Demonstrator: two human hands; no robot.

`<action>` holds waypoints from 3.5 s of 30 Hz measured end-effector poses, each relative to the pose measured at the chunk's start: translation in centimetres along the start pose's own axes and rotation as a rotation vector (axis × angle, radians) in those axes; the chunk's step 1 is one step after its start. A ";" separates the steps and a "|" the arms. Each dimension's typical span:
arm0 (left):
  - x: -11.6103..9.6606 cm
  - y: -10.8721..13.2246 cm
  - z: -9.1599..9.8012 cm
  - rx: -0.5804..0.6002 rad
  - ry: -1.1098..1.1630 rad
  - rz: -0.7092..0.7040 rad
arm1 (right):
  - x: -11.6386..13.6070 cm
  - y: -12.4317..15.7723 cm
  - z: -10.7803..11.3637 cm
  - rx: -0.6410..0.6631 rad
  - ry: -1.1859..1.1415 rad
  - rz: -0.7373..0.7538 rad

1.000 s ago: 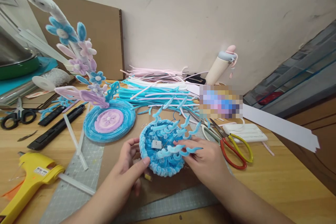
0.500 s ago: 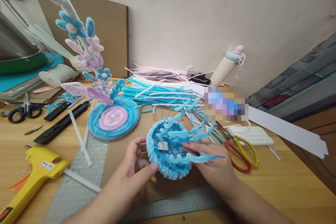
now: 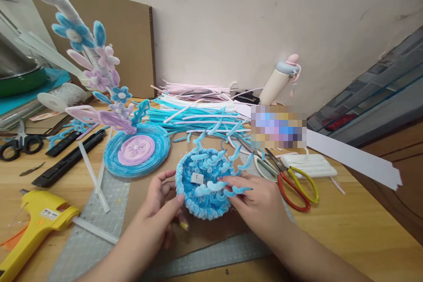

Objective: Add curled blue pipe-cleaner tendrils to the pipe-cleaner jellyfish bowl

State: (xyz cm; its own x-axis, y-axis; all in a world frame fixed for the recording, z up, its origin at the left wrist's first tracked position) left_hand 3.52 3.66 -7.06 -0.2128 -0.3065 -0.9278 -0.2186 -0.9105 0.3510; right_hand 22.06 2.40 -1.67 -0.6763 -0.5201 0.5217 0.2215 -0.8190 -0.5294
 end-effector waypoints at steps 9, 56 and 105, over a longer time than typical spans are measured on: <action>0.0 0.0 -0.2 0.028 0.019 0.008 | 0.0 0.1 0.1 -0.003 0.005 -0.003; -0.2 0.2 -0.2 0.011 -0.001 0.029 | 0.0 0.1 0.2 -0.011 -0.005 0.006; 0.1 0.2 -0.2 0.034 -0.009 0.020 | -0.5 0.2 0.0 -0.004 -0.037 -0.057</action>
State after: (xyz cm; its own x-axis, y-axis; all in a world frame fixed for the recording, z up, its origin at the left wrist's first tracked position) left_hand 3.65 3.45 -7.09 -0.2257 -0.3219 -0.9195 -0.2467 -0.8942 0.3736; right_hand 22.46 2.49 -2.09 -0.6615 -0.4816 0.5749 0.1811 -0.8464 -0.5008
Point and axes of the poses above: each hand's wrist, its own y-axis away from the middle knuckle, its own z-axis out of the back of the hand, x = y × z, the point moved 6 cm from there along -y, towards the middle knuckle, and after that the axes turned 12 degrees about -y, right-handed, at the moved point
